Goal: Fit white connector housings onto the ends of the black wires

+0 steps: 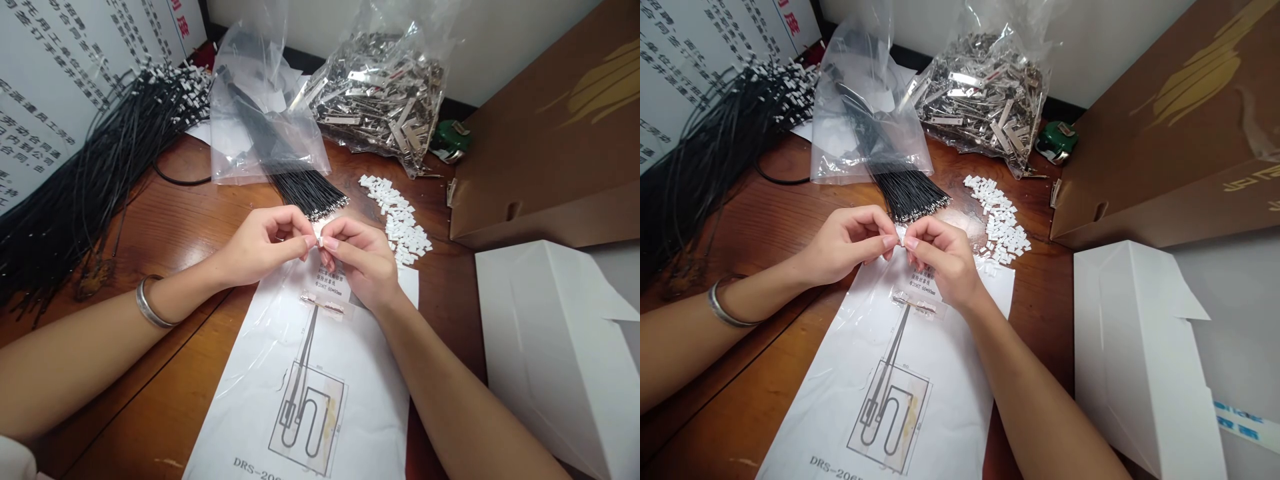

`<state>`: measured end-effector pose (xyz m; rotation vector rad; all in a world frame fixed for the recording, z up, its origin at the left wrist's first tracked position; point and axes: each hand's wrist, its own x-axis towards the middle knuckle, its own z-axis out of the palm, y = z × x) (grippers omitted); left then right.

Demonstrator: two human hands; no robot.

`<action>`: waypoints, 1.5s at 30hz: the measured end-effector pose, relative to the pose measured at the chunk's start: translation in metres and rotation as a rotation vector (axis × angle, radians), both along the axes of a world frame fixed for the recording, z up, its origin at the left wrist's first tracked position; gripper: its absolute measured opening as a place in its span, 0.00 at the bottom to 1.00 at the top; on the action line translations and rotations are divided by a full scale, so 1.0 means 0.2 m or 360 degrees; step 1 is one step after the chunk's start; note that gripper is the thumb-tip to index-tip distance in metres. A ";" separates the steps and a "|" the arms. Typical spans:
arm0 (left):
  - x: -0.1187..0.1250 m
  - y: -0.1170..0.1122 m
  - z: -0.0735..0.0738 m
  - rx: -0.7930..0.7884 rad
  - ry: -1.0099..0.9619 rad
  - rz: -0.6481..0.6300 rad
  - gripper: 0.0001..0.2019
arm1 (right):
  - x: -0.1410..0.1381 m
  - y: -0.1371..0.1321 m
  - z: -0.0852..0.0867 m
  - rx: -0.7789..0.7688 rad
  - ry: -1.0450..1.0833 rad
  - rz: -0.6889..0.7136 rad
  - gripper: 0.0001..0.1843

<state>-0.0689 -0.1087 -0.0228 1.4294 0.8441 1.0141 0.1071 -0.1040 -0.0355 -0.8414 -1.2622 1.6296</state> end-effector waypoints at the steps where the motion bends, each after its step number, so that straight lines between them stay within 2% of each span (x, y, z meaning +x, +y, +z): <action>1: 0.00 0.00 0.00 -0.0005 0.0013 0.0003 0.09 | 0.00 0.00 0.00 0.0007 -0.0005 0.0003 0.05; 7: -0.02 0.01 0.01 -0.0068 0.0096 -0.0030 0.07 | 0.00 0.00 0.00 0.0061 -0.0091 0.0036 0.06; 15: -0.04 0.04 0.03 -0.0301 0.0130 -0.0142 0.05 | 0.00 -0.01 -0.02 0.0108 -0.0242 0.0081 0.06; 28: -0.04 0.03 0.03 -0.0342 0.0135 -0.0073 0.06 | 0.00 -0.02 -0.01 0.0245 -0.0409 0.0068 0.07; 37: -0.04 0.03 0.01 -0.0273 0.0044 -0.0060 0.13 | 0.00 -0.01 -0.02 0.0079 -0.0243 0.0022 0.07; 45: -0.04 0.02 0.00 -0.0272 0.0021 -0.0099 0.09 | 0.00 -0.01 -0.02 0.0073 -0.0209 0.0039 0.07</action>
